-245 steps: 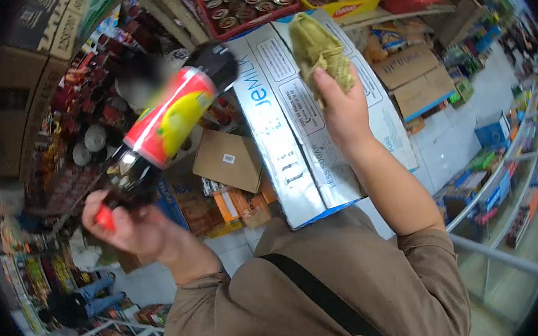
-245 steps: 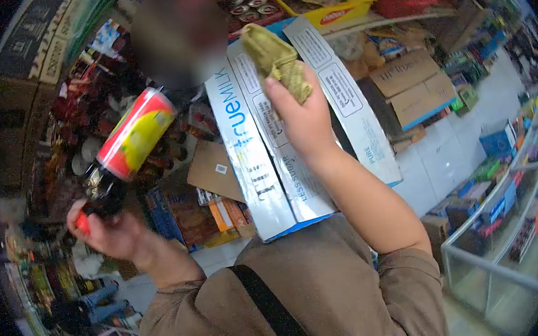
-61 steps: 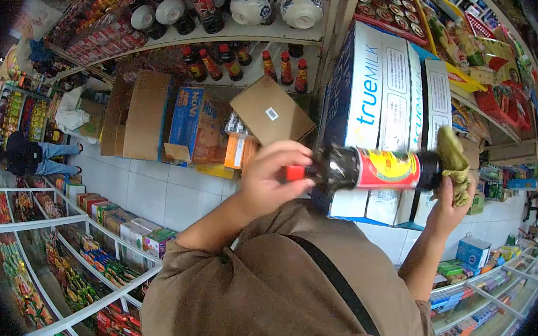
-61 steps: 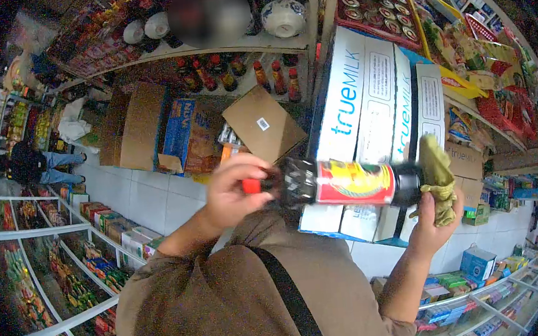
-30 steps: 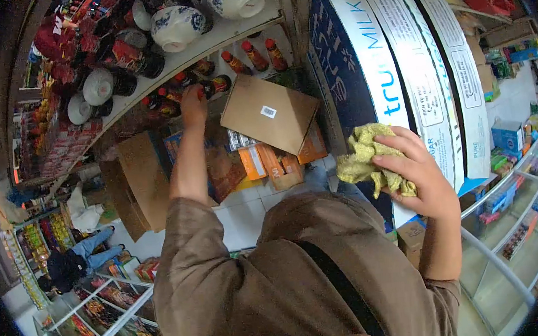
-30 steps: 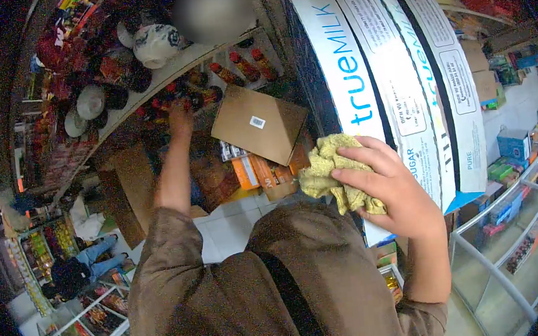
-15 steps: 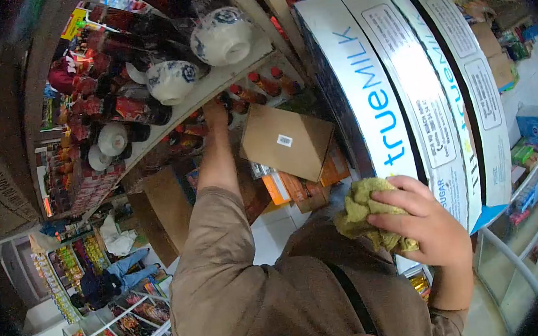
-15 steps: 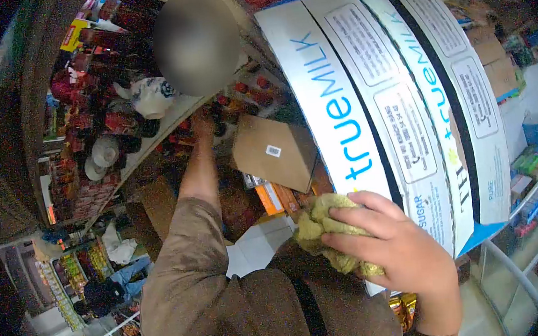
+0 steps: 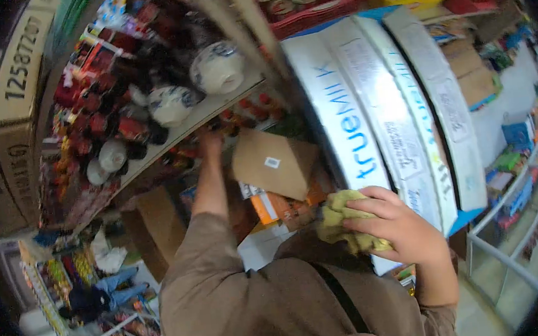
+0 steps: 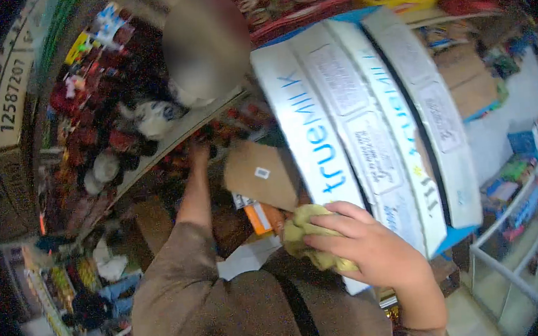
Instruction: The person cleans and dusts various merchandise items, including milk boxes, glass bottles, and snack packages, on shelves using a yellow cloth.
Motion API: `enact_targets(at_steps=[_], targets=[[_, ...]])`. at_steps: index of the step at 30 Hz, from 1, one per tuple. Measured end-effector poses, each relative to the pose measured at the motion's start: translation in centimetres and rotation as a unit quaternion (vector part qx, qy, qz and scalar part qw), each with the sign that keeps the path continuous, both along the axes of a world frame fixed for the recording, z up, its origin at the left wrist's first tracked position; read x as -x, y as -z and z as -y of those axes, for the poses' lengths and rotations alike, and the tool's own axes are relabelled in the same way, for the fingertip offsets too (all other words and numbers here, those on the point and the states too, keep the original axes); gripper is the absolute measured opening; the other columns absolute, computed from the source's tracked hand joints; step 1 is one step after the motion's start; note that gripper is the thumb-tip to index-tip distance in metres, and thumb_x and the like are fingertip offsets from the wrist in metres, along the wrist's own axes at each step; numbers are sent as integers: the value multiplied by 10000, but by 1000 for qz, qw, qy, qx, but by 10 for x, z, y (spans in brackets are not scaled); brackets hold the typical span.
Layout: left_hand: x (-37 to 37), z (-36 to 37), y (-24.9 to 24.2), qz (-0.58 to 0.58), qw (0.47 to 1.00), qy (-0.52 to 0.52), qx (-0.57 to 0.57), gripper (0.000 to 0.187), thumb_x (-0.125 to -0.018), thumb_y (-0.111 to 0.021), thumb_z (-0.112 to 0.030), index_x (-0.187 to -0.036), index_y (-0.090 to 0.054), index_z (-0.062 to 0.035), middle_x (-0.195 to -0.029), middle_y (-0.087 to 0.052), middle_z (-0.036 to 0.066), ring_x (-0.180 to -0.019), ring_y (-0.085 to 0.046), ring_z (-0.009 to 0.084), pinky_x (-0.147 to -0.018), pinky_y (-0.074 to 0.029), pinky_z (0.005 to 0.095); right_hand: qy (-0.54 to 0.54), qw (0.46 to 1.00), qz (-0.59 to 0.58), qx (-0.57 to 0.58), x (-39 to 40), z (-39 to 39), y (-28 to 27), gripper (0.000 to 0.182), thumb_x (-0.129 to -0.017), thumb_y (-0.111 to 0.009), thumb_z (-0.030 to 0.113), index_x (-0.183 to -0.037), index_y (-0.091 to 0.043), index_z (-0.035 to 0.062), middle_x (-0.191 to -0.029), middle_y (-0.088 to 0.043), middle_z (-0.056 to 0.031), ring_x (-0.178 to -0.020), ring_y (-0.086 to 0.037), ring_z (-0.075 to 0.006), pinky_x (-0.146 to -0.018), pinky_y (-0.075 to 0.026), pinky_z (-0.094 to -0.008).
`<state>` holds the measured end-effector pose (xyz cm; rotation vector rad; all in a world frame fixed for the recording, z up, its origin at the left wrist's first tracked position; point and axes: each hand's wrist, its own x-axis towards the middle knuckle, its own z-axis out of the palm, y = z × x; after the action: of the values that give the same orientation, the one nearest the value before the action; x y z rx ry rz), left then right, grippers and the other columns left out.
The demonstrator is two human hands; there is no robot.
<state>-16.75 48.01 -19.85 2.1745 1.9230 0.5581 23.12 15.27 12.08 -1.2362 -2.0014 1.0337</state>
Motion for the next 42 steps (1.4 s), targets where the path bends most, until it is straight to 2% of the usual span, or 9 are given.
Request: enact_targets(at_steps=[3, 4, 9, 12, 16, 22, 24, 30, 42], targets=[[-27, 79, -14, 305, 946, -99, 50, 395, -782, -608, -112, -1141, -533, 36, -1168, -538, 225, -1095, -513, 323, -944, -388, 386, 16, 999, -17, -22, 0, 5, 0, 489, -649, -668, 70, -1132, -586, 87, -1222, -507, -139, -1150, -441, -370, -970, -394, -440], [-47, 117, -36, 185, 971, -145, 37, 390, -787, -596, -83, -1154, -533, 29, -1168, -528, 195, -1132, -483, 304, -960, -376, 374, 25, 999, -20, -31, 1, 6, -1, 480, -656, -666, 67, -1130, -588, 83, -1220, -507, -148, -1149, -444, -369, -977, -386, -439], [-138, 219, -126, 428, 883, 93, 168, 428, -831, -554, -16, -1246, -449, -4, -1252, -419, 118, -1175, -438, 245, -1006, -346, 341, 234, 944, -186, -135, -18, 40, 2, 394, -719, -655, 83, -1108, -601, 65, -1197, -535, -162, -1112, -502, -314, -975, -377, -380], [-171, 233, -179, 477, 842, 196, 160, 498, -834, -562, -17, -1298, -383, -27, -1310, -354, 107, -1229, -380, 238, -1032, -321, 369, 516, 764, -309, -231, -33, 47, -15, 278, -790, -624, 112, -1059, -622, 41, -1122, -585, -116, -1065, -529, -226, -926, -400, -332], [-193, 256, -243, 520, 779, 288, 198, 709, -864, -585, -193, -1416, -160, -64, -1443, -221, 163, -1348, -223, 276, -1072, -228, 443, 590, 773, -111, -204, -126, 81, -21, 277, -843, -600, 157, -1098, -607, 48, -1082, -587, -77, -1014, -523, -173, -931, -385, -295], [-233, 280, -231, 545, 723, 329, 269, 942, -865, -598, -279, -1430, 118, -43, -1476, -116, 184, -1354, -158, 274, -1081, -164, 406, 419, 882, -215, 28, -180, 104, 59, 675, -906, -325, 598, -1251, -500, 44, -1131, -585, -71, -1029, -557, -177, -870, -451, -287], [-245, 288, -240, 564, 715, 324, 257, 949, -858, -602, -188, -1423, 146, -35, -1461, -156, 175, -1319, -212, 250, -1065, -200, 350, 445, 753, -476, 93, -181, 112, 81, 631, -921, -342, 550, -1276, -470, 44, -1127, -593, -83, -1033, -577, -193, -854, -486, -307], [-268, 302, -246, 592, 734, 232, 238, 909, -834, -555, -19, -1428, 132, -51, -1421, -232, 178, -1268, -299, 247, -1041, -255, 333, 413, 758, -361, 354, -222, 74, 168, 500, -952, -405, 428, -1310, -442, 81, -1168, -557, -56, -1035, -540, -137, -880, -446, -286], [-296, 322, -256, 747, 641, 54, 168, 661, -833, -426, -44, -1436, -157, -26, -1400, -345, 173, -1258, -404, 277, -1026, -349, 359, 235, 761, -459, 394, -212, 40, 210, 508, -952, -410, 425, -1314, -430, 68, -1160, -559, -54, -1016, -548, -129, -864, -453, -283]])
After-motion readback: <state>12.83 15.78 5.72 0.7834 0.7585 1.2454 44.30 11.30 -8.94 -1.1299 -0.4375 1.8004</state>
